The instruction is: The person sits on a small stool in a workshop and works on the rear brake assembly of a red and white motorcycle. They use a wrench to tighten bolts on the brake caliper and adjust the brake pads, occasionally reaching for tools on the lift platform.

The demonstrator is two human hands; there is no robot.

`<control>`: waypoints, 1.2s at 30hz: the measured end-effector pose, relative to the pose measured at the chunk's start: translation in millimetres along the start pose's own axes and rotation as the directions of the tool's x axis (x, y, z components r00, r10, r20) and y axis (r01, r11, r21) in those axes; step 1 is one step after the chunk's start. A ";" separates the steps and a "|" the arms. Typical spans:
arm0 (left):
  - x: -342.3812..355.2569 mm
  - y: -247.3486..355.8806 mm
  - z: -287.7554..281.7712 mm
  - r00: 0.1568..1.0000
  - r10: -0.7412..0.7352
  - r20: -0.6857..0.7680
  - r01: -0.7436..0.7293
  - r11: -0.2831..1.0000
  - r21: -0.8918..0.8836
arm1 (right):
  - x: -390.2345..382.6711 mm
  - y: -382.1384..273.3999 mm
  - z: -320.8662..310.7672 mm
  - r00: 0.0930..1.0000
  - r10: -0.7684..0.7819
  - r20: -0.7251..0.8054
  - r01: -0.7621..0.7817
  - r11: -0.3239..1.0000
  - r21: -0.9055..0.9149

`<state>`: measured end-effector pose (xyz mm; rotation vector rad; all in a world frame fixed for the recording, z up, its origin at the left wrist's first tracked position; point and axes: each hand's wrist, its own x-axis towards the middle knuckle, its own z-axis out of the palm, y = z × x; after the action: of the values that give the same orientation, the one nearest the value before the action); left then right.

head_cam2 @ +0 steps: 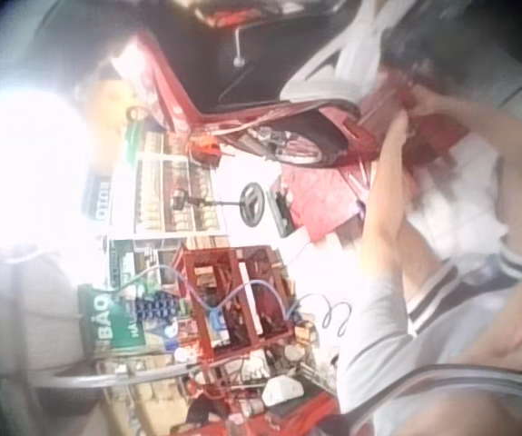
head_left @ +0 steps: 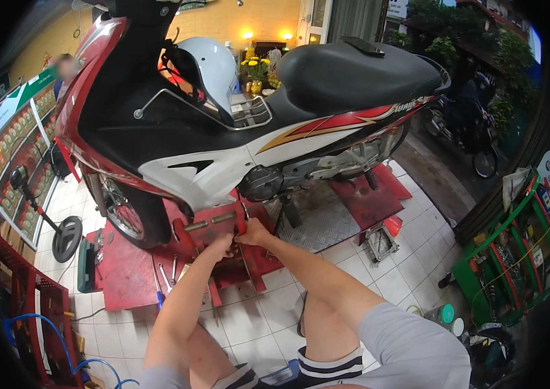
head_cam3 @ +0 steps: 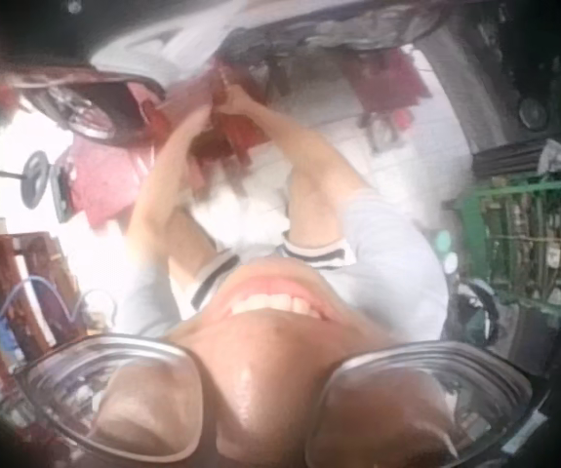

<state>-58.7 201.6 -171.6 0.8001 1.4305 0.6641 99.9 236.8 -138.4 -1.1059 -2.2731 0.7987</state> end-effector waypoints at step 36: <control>-23.5 -0.4 -14.5 0.999 0.039 0.012 -0.037 0.996 -0.085 | 8.1 -7.5 15.9 0.999 -0.037 0.011 0.038 0.992 -0.119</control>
<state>-74.3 183.6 -157.6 0.7656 1.3684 0.7421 81.2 235.0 -143.3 -1.1106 -2.3679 0.6614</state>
